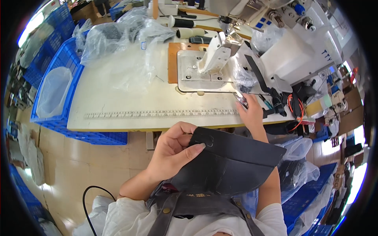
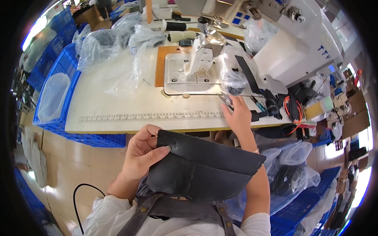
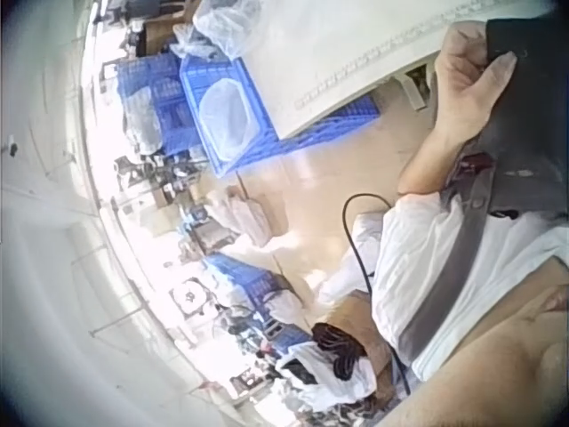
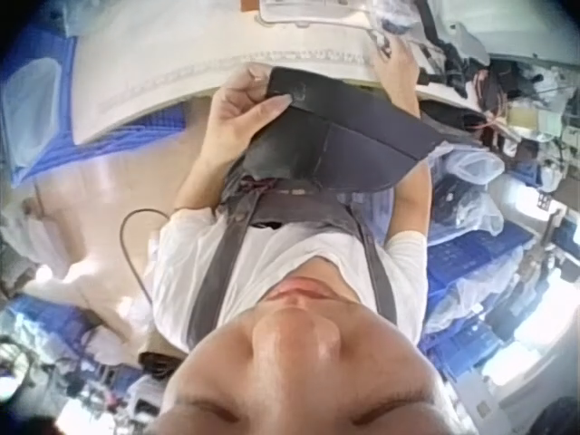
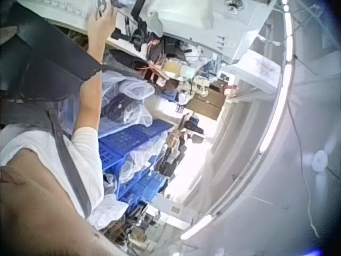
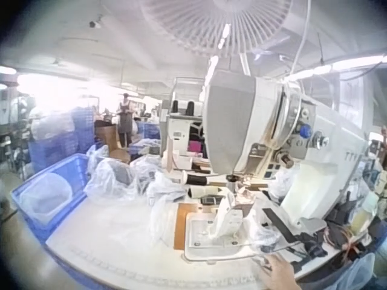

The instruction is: Inspecting shoe uppers and a finished boot at various workstations in a factory.

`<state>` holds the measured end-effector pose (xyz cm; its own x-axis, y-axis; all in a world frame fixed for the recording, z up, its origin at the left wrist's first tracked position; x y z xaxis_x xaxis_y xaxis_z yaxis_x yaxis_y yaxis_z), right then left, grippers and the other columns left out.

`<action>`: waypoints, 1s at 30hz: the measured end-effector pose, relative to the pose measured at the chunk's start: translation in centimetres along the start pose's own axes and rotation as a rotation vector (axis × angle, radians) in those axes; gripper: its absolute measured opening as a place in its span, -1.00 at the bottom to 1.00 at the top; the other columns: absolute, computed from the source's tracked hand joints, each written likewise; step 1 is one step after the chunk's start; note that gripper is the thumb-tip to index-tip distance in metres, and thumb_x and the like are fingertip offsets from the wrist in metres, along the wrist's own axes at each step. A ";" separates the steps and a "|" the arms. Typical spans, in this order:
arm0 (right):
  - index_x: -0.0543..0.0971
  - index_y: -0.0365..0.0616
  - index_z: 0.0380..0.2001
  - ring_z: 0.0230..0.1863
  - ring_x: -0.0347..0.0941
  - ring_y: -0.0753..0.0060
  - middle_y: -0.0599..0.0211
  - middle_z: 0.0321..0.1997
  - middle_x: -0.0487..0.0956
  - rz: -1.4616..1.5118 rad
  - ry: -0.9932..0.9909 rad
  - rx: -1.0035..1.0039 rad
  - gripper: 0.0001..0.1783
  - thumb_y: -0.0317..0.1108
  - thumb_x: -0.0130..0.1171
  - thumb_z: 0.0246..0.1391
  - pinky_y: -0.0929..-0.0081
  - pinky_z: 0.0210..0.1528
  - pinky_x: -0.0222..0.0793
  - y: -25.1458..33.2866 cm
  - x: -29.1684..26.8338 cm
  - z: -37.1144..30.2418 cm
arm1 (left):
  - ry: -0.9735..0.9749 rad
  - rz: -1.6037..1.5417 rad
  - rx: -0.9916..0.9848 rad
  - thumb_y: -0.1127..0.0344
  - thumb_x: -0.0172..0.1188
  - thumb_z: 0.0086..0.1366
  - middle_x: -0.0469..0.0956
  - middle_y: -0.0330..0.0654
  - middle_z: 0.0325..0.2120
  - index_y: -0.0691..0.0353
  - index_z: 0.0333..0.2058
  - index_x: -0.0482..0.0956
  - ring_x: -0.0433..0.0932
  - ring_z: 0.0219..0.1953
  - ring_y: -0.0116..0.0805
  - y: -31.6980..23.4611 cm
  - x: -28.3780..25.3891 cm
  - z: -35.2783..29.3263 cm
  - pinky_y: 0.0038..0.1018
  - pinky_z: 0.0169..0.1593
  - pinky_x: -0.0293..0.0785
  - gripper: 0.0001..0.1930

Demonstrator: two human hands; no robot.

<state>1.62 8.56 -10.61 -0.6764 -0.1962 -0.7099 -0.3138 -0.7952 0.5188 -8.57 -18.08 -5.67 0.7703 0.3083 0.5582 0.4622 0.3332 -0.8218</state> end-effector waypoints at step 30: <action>0.44 -0.25 -0.12 -0.11 0.26 -0.06 0.02 -0.22 0.37 -0.173 -0.051 -0.216 -0.62 -0.40 0.10 -0.08 0.16 -0.01 0.16 -2.8 1.4 1.2 | -0.334 0.072 -0.023 0.55 0.06 0.22 0.55 -0.18 -0.29 0.35 -0.15 0.41 0.51 -0.27 -0.54 -0.4 -4.9 -6.3 -0.63 -0.18 0.46 -0.79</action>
<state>0.71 11.16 -12.51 -0.6597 -0.0218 -0.7512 -0.2824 -0.9191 0.2747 -9.71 -25.36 -8.78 0.6165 0.6066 0.5019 0.4247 0.2805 -0.8608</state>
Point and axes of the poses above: each hand's wrist, its own z-axis towards the middle knuckle, its own x-axis out of the palm, y = z × x, the point moved 4 cm from there along z, towards the middle knuckle
